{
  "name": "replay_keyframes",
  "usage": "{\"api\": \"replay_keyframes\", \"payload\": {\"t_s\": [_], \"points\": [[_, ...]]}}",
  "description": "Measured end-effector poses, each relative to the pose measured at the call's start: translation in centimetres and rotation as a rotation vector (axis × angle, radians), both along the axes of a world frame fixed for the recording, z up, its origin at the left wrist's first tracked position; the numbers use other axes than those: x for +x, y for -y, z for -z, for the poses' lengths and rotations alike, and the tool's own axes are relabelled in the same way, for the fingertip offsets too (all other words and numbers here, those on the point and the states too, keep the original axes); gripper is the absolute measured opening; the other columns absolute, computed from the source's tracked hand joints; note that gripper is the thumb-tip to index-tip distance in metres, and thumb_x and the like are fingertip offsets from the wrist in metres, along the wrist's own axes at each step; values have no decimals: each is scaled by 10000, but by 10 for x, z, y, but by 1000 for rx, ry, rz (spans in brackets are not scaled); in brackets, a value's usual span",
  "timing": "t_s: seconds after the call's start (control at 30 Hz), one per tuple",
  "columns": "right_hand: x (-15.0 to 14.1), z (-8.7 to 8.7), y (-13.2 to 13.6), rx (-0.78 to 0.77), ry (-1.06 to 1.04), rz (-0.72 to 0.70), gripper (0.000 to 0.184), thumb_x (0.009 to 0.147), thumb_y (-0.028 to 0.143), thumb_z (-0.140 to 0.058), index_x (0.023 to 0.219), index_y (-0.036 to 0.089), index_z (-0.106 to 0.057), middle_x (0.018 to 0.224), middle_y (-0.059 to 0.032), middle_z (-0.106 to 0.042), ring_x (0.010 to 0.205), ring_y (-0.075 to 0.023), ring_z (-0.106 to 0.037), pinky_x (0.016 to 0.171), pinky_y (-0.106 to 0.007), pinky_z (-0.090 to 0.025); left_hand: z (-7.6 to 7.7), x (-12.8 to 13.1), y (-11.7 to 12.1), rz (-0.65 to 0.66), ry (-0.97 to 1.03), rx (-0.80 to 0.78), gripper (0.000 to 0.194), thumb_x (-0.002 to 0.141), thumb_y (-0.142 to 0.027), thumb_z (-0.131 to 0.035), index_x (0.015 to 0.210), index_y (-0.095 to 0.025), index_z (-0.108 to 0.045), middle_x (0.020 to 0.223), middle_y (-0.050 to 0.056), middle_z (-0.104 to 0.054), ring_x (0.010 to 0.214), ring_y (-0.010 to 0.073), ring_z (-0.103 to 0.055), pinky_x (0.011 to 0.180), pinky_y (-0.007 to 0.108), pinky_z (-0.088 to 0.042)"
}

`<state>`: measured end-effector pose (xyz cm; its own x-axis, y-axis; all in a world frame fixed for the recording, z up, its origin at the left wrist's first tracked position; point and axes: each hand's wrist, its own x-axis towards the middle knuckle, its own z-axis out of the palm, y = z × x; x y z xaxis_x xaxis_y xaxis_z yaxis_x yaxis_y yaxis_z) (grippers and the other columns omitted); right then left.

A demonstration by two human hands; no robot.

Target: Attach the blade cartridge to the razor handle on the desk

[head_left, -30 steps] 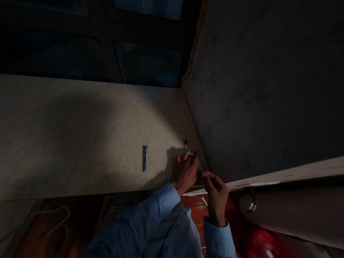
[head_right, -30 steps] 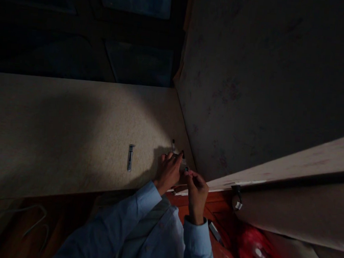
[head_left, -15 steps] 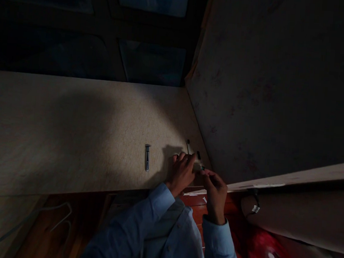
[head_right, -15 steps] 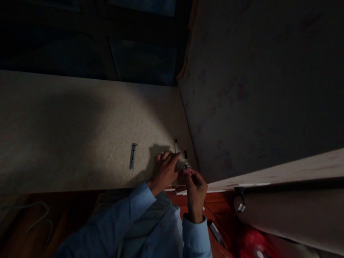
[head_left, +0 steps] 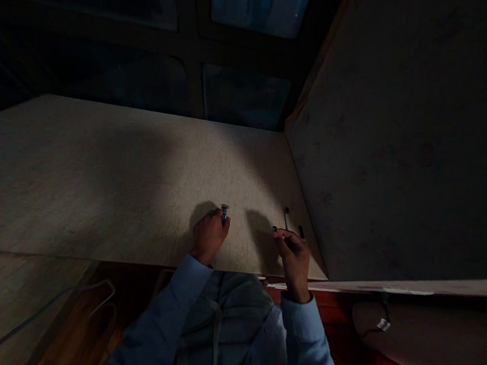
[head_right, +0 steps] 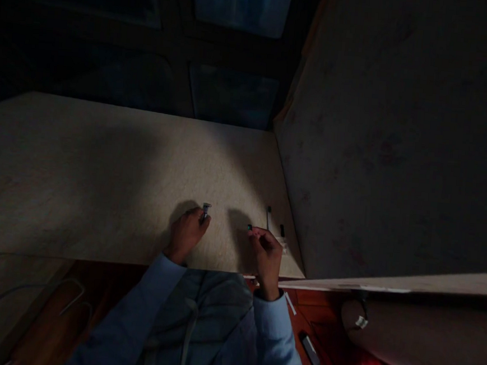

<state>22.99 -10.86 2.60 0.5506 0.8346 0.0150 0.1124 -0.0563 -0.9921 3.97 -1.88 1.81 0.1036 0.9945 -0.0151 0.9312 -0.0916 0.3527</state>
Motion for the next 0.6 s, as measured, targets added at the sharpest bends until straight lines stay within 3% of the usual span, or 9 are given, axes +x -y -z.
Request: {"api": "replay_keyframes", "payload": {"t_s": [0.1,0.27,0.43,0.6], "points": [[-13,-1,-12,12,-5,-45,292,691,441,-763,806,173,-742,771,-50,-704,731,-189,-618,682,-300,-481,3,-10,-7,-2,139,-75,149,841,-287,-542,874,-188,-649,855,82,-706,789,225,-664,655,299,-430],[-33,0,-29,13,-11,-115,297,706,441,-756,822,168,-738,773,-48,-701,724,-182,-610,661,-286,-470,15,-38,-9,65,703,-103,89,738,-243,-580,803,-186,-562,731,9,-658,669,147,-627,620,242,-430],[-57,0,-48,31,-18,-193,255,734,409,-750,833,174,-734,764,-39,-684,713,-176,-597,671,-290,-468,16,-59,4,81,1235,-446,219,767,-378,-555,842,-206,-441,652,-18,-632,406,113,-515,417,227,-376],[-76,-1,-70,121,67,-343,181,770,364,-739,839,196,-734,844,-47,-666,798,-187,-621,726,-302,-479,15,-69,12,5,1584,-646,275,767,-370,-556,957,-182,-491,633,-12,-621,343,92,-452,330,198,-280]]}}
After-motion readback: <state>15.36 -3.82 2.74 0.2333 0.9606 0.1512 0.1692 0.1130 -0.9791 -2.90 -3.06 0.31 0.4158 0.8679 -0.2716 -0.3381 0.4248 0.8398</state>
